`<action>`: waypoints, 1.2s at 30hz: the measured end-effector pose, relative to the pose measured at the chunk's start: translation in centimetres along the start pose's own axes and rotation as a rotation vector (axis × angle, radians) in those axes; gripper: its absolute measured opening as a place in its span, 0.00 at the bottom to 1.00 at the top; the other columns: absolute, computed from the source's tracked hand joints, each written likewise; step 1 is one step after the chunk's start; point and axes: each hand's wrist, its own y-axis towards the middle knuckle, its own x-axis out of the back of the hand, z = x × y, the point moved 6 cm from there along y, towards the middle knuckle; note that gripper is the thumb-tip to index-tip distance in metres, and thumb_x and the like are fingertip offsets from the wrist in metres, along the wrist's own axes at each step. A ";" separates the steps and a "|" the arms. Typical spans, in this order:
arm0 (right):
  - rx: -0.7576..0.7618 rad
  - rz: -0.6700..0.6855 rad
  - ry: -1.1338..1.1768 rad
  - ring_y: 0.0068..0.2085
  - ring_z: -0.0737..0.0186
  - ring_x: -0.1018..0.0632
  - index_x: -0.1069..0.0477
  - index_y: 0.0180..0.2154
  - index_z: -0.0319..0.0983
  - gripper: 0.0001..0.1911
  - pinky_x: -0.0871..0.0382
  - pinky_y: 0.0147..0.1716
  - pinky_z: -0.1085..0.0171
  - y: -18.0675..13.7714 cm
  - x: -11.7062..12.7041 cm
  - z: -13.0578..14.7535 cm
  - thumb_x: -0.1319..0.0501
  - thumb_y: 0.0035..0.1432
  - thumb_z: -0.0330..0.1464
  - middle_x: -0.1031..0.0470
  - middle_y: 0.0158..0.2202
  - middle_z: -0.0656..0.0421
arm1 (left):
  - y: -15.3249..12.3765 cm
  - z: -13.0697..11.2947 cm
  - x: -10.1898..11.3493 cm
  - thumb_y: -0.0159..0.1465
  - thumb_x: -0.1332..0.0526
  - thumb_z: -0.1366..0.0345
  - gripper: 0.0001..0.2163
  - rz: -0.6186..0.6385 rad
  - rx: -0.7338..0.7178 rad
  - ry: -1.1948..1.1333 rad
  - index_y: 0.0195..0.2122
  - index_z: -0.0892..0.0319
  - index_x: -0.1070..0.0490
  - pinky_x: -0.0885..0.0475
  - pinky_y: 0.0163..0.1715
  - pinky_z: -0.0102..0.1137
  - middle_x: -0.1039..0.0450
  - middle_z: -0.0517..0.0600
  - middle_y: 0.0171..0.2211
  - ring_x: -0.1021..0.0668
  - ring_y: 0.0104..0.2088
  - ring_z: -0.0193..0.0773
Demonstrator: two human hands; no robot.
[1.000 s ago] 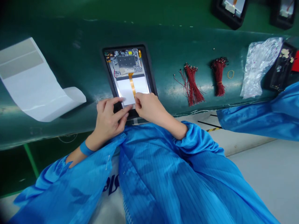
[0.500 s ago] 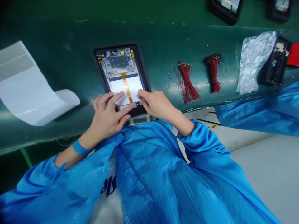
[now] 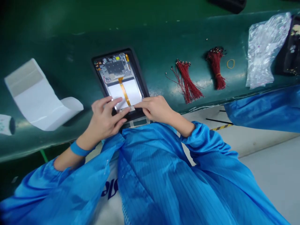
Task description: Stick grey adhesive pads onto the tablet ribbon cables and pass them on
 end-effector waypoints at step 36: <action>-0.562 -0.239 -0.238 0.60 0.34 0.31 0.29 0.46 0.38 0.07 0.35 0.59 0.37 0.9 6.4 -10.5 0.45 0.73 0.32 0.29 0.54 0.40 | 11.2 17.0 2.5 0.64 0.38 0.56 0.16 0.250 0.934 0.031 0.41 0.64 0.17 0.30 0.49 0.48 0.21 0.56 0.37 0.23 0.42 0.45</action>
